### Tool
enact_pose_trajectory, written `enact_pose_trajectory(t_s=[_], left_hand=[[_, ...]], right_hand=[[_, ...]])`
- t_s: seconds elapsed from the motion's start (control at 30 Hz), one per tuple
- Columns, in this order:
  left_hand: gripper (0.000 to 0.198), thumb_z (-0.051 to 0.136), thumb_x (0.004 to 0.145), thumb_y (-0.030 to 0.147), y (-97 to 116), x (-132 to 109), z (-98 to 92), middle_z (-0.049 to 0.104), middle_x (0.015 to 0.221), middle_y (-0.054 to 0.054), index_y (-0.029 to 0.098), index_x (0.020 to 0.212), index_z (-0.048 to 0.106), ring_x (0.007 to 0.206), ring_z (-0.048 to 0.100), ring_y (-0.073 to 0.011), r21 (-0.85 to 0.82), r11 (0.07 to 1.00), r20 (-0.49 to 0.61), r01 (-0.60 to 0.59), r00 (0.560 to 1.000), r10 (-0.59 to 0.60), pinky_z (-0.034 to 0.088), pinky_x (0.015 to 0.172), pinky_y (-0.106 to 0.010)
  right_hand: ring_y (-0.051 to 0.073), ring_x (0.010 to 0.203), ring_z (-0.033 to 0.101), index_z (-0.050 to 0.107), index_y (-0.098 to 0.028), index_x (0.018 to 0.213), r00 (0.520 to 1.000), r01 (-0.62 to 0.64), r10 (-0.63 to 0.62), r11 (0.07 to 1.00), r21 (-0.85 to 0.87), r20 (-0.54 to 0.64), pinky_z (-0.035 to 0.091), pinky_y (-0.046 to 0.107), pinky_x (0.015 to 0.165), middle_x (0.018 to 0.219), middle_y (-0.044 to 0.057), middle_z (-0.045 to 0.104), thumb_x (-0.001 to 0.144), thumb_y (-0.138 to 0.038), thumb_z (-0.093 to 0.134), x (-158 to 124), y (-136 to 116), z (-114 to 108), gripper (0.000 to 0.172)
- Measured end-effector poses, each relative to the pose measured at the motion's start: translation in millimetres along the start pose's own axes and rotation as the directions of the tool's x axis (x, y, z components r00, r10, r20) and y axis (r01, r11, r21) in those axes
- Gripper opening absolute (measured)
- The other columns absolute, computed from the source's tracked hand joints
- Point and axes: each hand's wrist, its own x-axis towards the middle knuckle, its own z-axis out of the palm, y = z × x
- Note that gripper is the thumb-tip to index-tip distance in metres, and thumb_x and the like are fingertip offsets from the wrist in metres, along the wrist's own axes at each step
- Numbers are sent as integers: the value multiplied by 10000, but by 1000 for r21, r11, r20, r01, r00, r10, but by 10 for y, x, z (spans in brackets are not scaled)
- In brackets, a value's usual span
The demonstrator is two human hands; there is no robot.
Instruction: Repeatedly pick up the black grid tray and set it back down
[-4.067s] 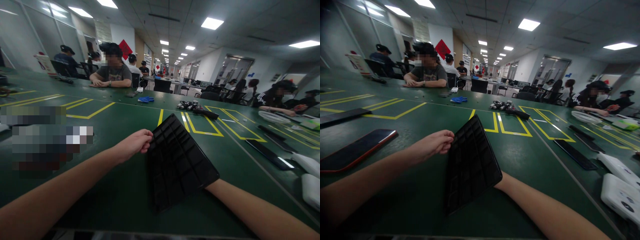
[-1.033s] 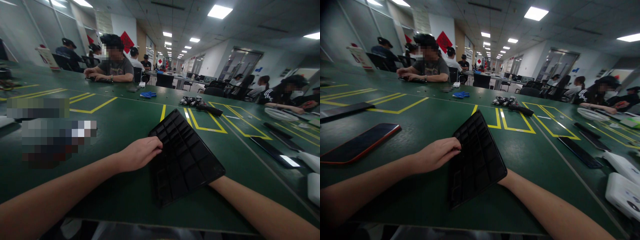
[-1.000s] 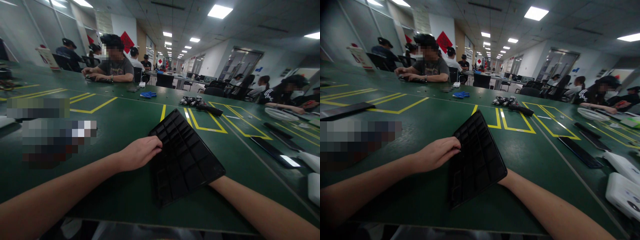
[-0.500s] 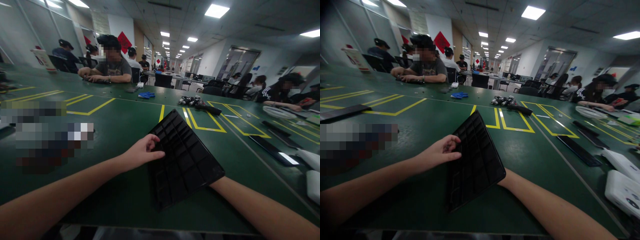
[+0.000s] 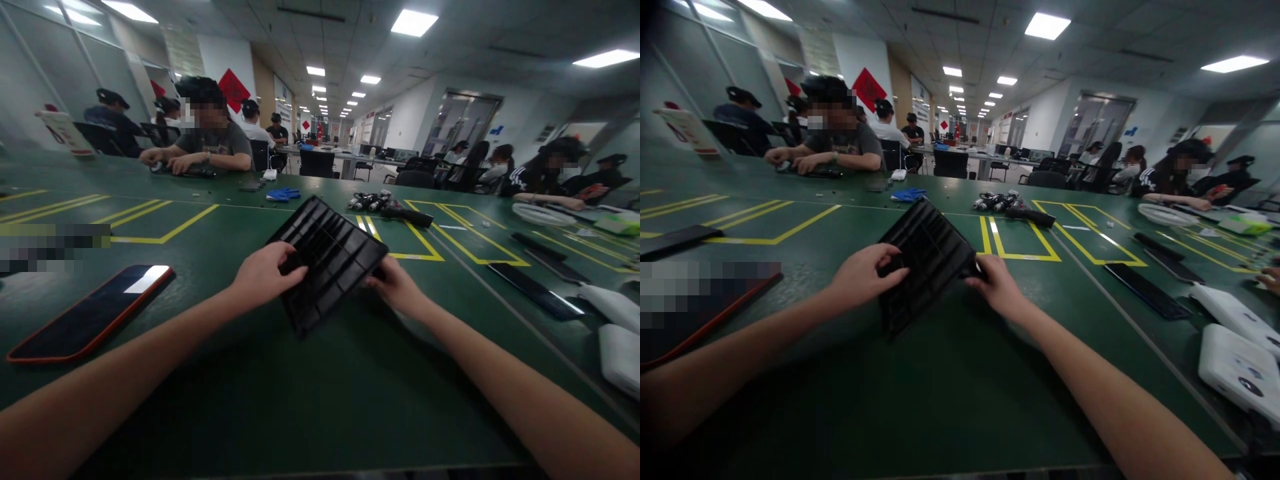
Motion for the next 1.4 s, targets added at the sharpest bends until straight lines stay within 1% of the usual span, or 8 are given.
enact_pose_trajectory(t_s=[0.13,0.3,0.57,0.83,0.93,1.03,1.23,1.4], left_hand=[[527,446,759,554,-384,404,-92,635,1016,-140,124,1029,587,923,592,-282,230,944,-12,236,971,-240,449,738,-347],[593,408,746,574,-742,696,-128,634,1018,-244,66,941,645,959,592,-369,339,839,60,426,880,-472,458,737,-408],[562,460,735,538,-914,760,-124,623,1044,-271,50,929,659,975,584,-394,354,806,111,474,835,-539,468,748,-440],[449,290,831,112,-114,569,133,655,1040,-124,74,1211,526,977,603,-212,36,995,13,98,995,-98,457,877,-323],[515,312,777,20,133,448,425,565,1245,-139,69,1256,491,1161,514,-198,-50,983,62,-179,981,182,389,993,-327],[510,316,768,-8,165,418,646,496,1327,-164,53,1236,509,1244,445,-207,-20,976,167,-217,962,217,324,1054,-347],[378,382,876,174,199,326,640,494,1323,-175,59,1205,529,1261,418,-252,88,948,98,-305,950,297,321,1054,-427],[318,393,890,180,487,-255,402,566,1246,-103,136,1157,560,1208,461,-214,4,777,137,-629,770,623,377,1009,-398]], right_hand=[[286,1157,460,500,-149,1228,956,-238,218,968,-79,-198,370,444,986,1195,120,557,774,-266,561,111,508,-230,473],[319,1107,508,531,-77,1191,918,-383,352,906,-180,-182,398,440,942,1090,184,600,777,-270,546,66,1079,-322,457],[423,1230,349,478,-123,1251,891,-453,419,813,-365,-172,321,636,933,1304,191,464,792,-368,528,65,1004,-341,523],[317,1295,303,425,-145,1302,997,-77,78,970,-230,-3,260,560,1053,1352,127,431,830,-351,472,59,40,-165,518],[280,1304,308,383,-172,1340,974,77,-54,992,-99,220,245,537,1076,1388,104,399,855,-423,436,-48,-311,-51,549],[281,1321,288,400,-192,1334,937,126,-101,991,-53,334,203,565,1079,1404,109,379,893,-440,349,-149,-494,20,509],[236,1242,390,468,-179,1274,960,175,-146,979,-103,240,292,465,1069,1319,89,474,906,-410,337,-40,-305,-46,453],[316,1239,355,485,-118,1246,997,-52,21,878,-476,-71,259,532,1045,1296,146,481,876,-325,394,108,378,-298,434]])
